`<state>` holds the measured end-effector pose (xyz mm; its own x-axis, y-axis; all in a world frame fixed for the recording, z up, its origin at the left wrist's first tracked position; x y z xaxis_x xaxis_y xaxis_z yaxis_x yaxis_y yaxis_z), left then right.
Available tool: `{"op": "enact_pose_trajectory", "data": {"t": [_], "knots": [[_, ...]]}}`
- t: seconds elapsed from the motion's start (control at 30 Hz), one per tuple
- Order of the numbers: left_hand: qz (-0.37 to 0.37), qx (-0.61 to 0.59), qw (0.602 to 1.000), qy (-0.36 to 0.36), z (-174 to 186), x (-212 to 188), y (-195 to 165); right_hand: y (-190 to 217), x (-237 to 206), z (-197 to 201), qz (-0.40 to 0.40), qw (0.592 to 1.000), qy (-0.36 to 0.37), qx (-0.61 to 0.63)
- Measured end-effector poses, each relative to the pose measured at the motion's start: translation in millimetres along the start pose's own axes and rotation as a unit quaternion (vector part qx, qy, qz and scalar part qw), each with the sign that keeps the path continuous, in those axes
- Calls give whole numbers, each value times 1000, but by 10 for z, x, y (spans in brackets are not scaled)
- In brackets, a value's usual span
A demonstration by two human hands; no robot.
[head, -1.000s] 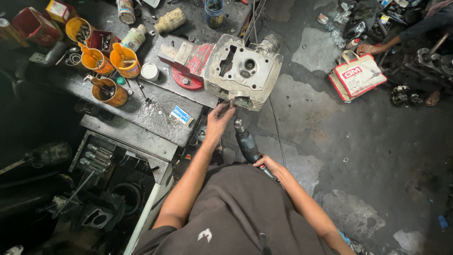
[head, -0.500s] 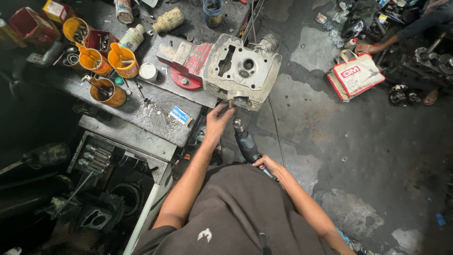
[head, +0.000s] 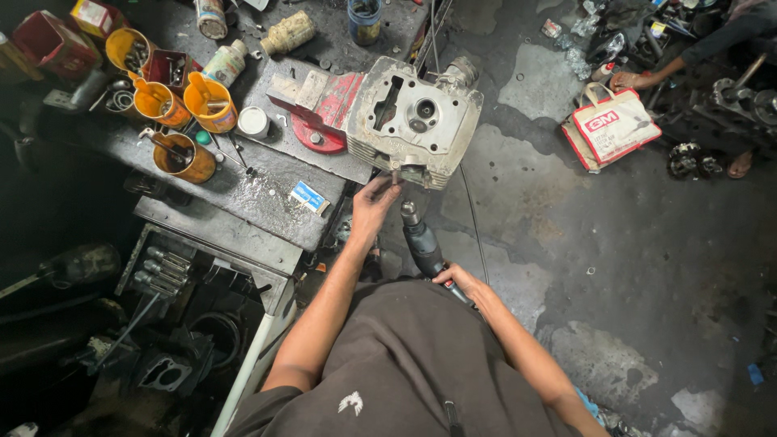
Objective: The person uses a power drill to bore holes into a metal engine casing clamped in a vise. They hold the drill with both hands, apply pressure to the workpiece, and periodically reposition the tool to drill multiple holes.
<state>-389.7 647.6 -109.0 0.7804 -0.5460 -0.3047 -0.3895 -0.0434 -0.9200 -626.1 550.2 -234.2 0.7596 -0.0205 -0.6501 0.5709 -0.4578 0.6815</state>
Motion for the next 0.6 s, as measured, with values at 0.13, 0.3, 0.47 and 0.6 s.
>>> {"op": "enact_pose_trajectory", "data": {"t": [0.13, 0.3, 0.47, 0.6], "knots": [[12, -6, 1000, 6, 5, -3, 18, 2, 0, 5, -3, 1000, -11, -6], [7, 14, 1000, 2, 23, -3, 10, -6, -3, 7, -10, 1000, -15, 13], [13, 6, 1000, 1, 37, 5, 37, -1, 16, -1, 5, 1000, -2, 1], [15, -11, 1000, 12, 16, 4, 50, -28, 21, 8, -8, 1000, -10, 10]]}}
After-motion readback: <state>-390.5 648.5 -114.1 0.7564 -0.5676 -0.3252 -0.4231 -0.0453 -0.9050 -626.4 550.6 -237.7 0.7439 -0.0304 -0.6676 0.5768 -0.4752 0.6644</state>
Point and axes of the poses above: each hand's wrist, its own x-axis towards the middle knuckle, its own z-axis out of the back of the hand, y = z × x, the point moved 8 cm from there along x, towards the middle knuckle, and after that the axes turned 13 degrees about z, right-handed, at the moved point
